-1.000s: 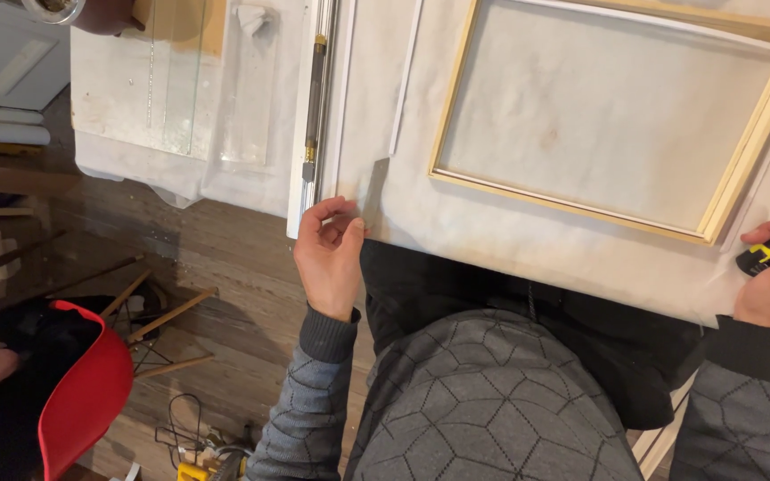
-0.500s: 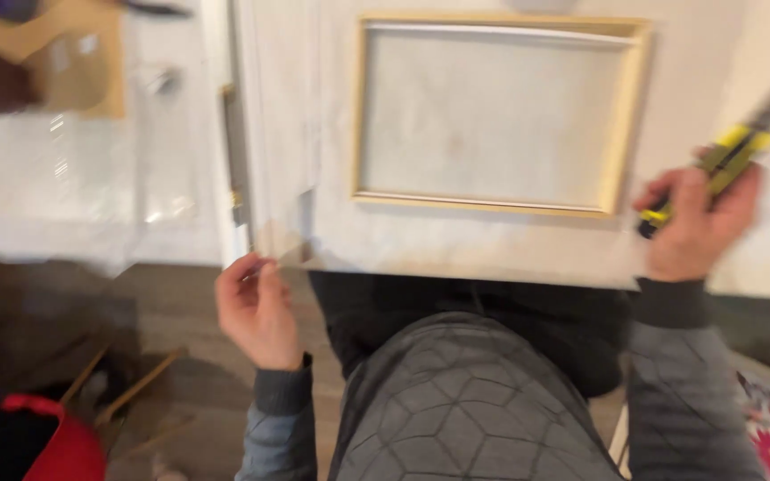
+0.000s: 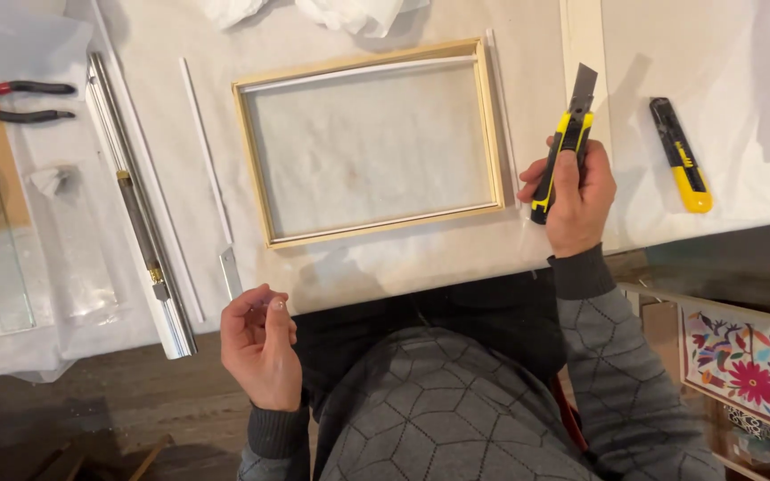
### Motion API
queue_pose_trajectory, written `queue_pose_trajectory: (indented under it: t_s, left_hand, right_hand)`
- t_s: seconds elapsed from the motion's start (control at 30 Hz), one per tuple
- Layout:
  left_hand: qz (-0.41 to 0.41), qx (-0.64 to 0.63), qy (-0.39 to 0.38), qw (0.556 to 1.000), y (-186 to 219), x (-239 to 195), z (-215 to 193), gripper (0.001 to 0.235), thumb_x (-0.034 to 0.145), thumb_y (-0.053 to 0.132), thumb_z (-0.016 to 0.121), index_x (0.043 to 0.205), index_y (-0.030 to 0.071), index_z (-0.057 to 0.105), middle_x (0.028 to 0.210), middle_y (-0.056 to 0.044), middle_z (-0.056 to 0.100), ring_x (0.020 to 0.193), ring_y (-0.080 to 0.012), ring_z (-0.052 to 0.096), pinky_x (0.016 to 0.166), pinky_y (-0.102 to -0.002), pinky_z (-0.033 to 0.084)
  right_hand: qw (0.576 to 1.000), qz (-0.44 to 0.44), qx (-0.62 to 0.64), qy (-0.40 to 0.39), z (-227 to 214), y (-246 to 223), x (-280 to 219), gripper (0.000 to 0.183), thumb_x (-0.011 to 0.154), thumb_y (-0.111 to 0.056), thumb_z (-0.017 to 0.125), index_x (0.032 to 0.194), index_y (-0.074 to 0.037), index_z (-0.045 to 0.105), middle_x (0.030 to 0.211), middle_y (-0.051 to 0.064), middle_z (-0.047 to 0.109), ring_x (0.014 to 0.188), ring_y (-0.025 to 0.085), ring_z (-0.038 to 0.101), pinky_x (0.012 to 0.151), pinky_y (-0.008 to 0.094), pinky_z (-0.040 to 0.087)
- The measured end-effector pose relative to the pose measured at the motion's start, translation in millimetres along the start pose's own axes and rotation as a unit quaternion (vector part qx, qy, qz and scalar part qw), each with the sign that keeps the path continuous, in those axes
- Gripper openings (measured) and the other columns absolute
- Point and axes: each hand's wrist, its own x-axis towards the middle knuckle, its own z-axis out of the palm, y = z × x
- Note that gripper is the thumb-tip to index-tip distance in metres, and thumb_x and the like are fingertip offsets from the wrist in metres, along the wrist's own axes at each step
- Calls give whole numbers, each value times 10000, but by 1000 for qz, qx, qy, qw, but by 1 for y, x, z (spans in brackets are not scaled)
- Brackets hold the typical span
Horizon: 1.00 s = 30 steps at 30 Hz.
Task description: Fitting mounting strips into a wooden picture frame using a utility knife.
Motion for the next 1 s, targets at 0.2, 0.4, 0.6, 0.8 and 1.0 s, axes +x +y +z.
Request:
queue_pose_trajectory:
  t_s: [0.2, 0.4, 0.6, 0.8, 1.0]
  left_hand:
    - [-6, 5, -8, 1000, -2, -1, 0, 193, 1016, 43, 647, 1198, -5, 605, 984, -74, 687, 679, -54, 537, 566, -205, 442]
    - [-15, 10, -9, 1000, -2, -2, 3, 182, 1016, 52, 650, 1186, 5, 609, 966, -59, 689, 677, -50, 540, 564, -202, 447]
    - [-12, 16, -15, 1000, -2, -3, 8, 178, 1009, 57, 661, 1174, 15, 610, 946, -40, 687, 675, -45, 540, 566, -199, 445]
    - [-18, 16, -15, 1000, -1, -3, 8, 166, 1009, 66, 671, 1160, 19, 621, 929, -30, 678, 672, -43, 528, 565, -199, 440]
    - [-19, 29, -10, 999, -2, -3, 8, 175, 1004, 72, 677, 1160, 18, 621, 912, -28, 680, 674, -44, 537, 570, -200, 445]
  right_hand:
    - [1000, 10, -12, 9, 3, -2, 0, 309, 1168, -289, 497, 1224, 13, 533, 883, 101, 680, 678, 145, 640, 649, 276, 542]
    - [1000, 18, -22, 3, 2, -1, 0, 290, 1165, -273, 495, 1204, 13, 525, 875, 99, 686, 677, 143, 646, 652, 273, 539]
    - [1000, 12, -27, 0, 1, -1, -1, 297, 1161, -271, 504, 1207, 22, 524, 880, 106, 684, 679, 148, 644, 649, 277, 535]
    - [1000, 5, -13, 3, 0, 3, -1, 411, 1161, -384, 499, 1173, 24, 544, 834, 93, 669, 660, 151, 650, 631, 283, 545]
    - [1000, -21, -8, 14, 4, -1, -1, 490, 1149, -449, 518, 1105, 37, 555, 731, 84, 600, 622, 161, 600, 595, 299, 509]
